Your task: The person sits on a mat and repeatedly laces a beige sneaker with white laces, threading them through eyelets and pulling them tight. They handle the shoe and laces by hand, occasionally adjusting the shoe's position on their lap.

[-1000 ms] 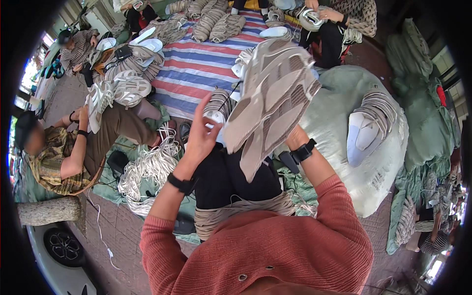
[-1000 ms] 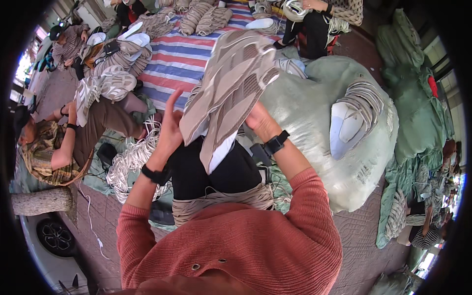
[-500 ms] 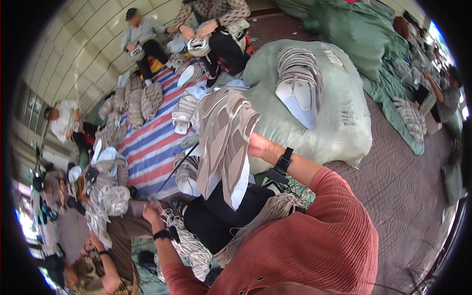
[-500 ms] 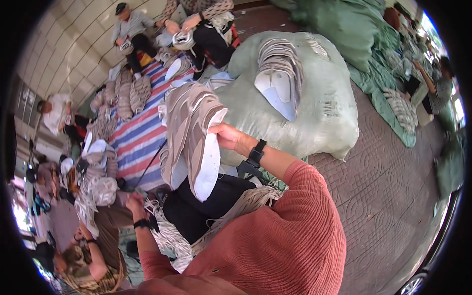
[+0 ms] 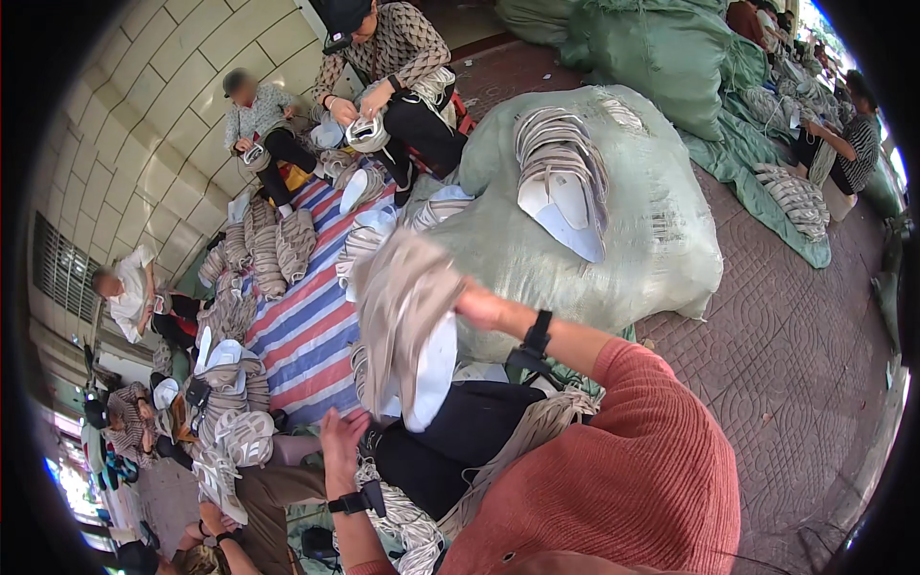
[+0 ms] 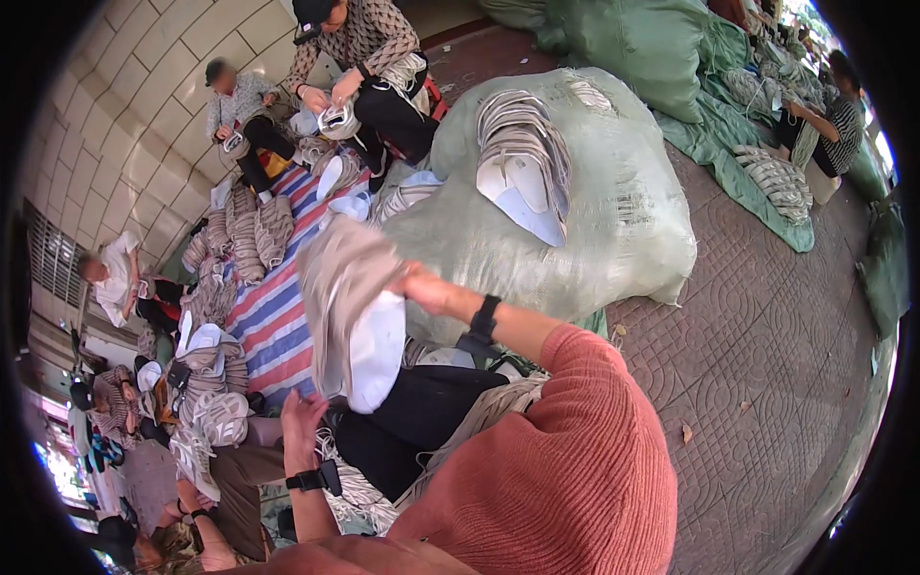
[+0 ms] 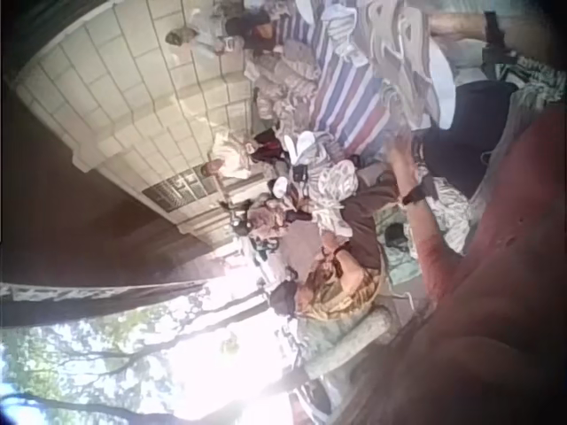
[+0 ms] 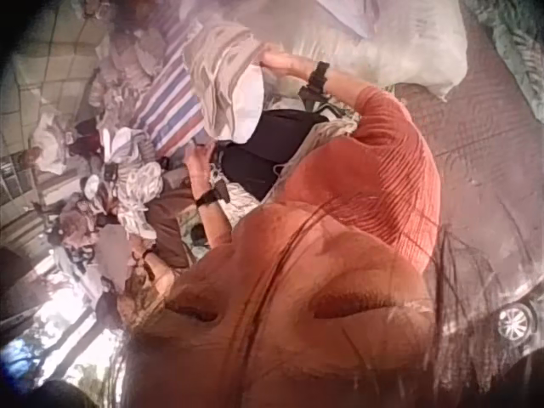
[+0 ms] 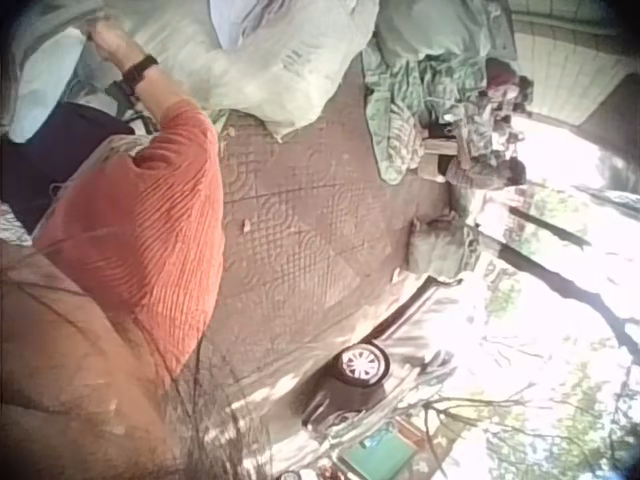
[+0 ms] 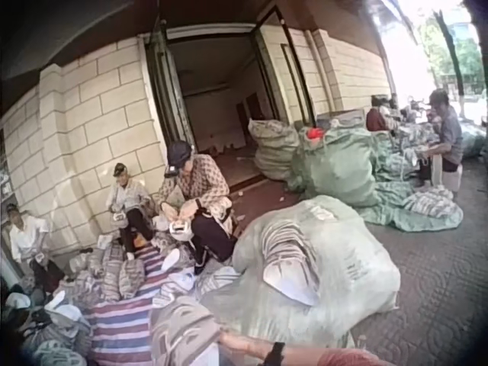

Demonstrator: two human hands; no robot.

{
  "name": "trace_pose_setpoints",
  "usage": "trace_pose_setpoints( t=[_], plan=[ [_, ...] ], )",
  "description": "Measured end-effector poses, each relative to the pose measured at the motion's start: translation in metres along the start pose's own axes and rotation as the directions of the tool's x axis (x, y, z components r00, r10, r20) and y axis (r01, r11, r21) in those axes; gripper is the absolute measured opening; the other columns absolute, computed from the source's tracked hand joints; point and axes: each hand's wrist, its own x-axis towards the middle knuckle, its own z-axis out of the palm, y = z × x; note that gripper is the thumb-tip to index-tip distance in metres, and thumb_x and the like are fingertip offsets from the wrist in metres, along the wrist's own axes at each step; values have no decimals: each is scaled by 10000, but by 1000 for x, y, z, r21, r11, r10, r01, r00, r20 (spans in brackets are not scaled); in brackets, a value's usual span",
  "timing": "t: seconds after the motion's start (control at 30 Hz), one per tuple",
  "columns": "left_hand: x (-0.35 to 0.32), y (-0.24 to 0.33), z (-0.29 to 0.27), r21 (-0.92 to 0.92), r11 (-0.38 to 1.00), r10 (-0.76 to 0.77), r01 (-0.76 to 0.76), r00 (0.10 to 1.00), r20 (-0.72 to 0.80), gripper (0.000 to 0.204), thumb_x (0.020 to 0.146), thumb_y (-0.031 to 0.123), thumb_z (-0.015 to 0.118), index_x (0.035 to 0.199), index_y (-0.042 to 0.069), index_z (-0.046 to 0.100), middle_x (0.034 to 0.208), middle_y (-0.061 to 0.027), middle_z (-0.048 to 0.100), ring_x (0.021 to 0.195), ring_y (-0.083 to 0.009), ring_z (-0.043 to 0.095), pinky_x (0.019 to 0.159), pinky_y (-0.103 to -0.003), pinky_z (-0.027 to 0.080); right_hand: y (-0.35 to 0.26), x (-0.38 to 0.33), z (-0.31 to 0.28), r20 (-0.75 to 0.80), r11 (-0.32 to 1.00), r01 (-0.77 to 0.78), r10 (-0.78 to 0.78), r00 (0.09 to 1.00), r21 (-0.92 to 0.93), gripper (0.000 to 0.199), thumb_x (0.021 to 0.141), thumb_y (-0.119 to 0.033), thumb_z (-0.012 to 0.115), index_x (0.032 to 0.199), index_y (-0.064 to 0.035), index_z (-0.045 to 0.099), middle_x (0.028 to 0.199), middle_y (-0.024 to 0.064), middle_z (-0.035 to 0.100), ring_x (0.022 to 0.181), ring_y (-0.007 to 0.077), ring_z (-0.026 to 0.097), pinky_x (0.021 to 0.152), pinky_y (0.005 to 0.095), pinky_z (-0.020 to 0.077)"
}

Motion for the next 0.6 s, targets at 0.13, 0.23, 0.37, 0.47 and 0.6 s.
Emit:
trace_pose_setpoints(
  t=[0.13, 0.23, 0.37, 0.47, 0.6],
  plan=[
    [-23, -5, 30, -11, 984, -176, 180, 971, 161, 457, 974, 369, 459, 1289, 38, 477, 1202, -149, 579, 1086, -252, 567, 927, -428, 469, 43, 5, 80, 412, 994, -113, 102, 906, 3, 269, 932, -138, 598, 1185, -49, 607, 1129, 35, 635, 1042, 133, 557, 907, 306, 458],
    [-32, -13, 58, -182, 917, -237, 354, 852, 466, 478, 952, 378, 468, 1280, 31, 475, 1081, -113, 554, 952, -230, 530, 860, -385, 440, 43, 15, 119, 556, 973, 123, 8, 831, -197, 281, 927, -97, 575, 1204, -70, 613, 1080, 23, 659, 989, 123, 561, 868, 301, 457],
    [-50, -22, 80, -389, 770, -85, 505, 686, 722, 505, 924, 390, 479, 1268, 20, 473, 920, -66, 520, 774, -201, 481, 770, -327, 402, 44, 22, 142, 639, 927, 229, 14, 769, -297, 382, 855, -43, 635, 1232, -25, 580, 1071, 58, 664, 992, 129, 562, 877, 309, 463],
    [-42, -34, 77, -501, 707, 82, 499, 646, 759, 402, 909, 374, 465, 1127, 37, 479, 773, -18, 363, 648, -141, 319, 651, -273, 293, 38, 20, 154, 613, 893, -47, 345, 711, -447, 465, 921, -348, 584, 1240, -11, 561, 1046, 70, 668, 925, 131, 591, 823, 286, 474],
    [-51, -9, 78, -679, 631, 268, 375, 716, 644, 293, 916, 341, 466, 1017, 66, 447, 761, -5, 351, 637, -132, 321, 636, -279, 299, 82, 22, 148, 760, 874, -388, 459, 460, -293, 761, 937, -640, 363, 1324, 7, 469, 1003, 89, 672, 840, 144, 622, 765, 265, 483]
  ],
)
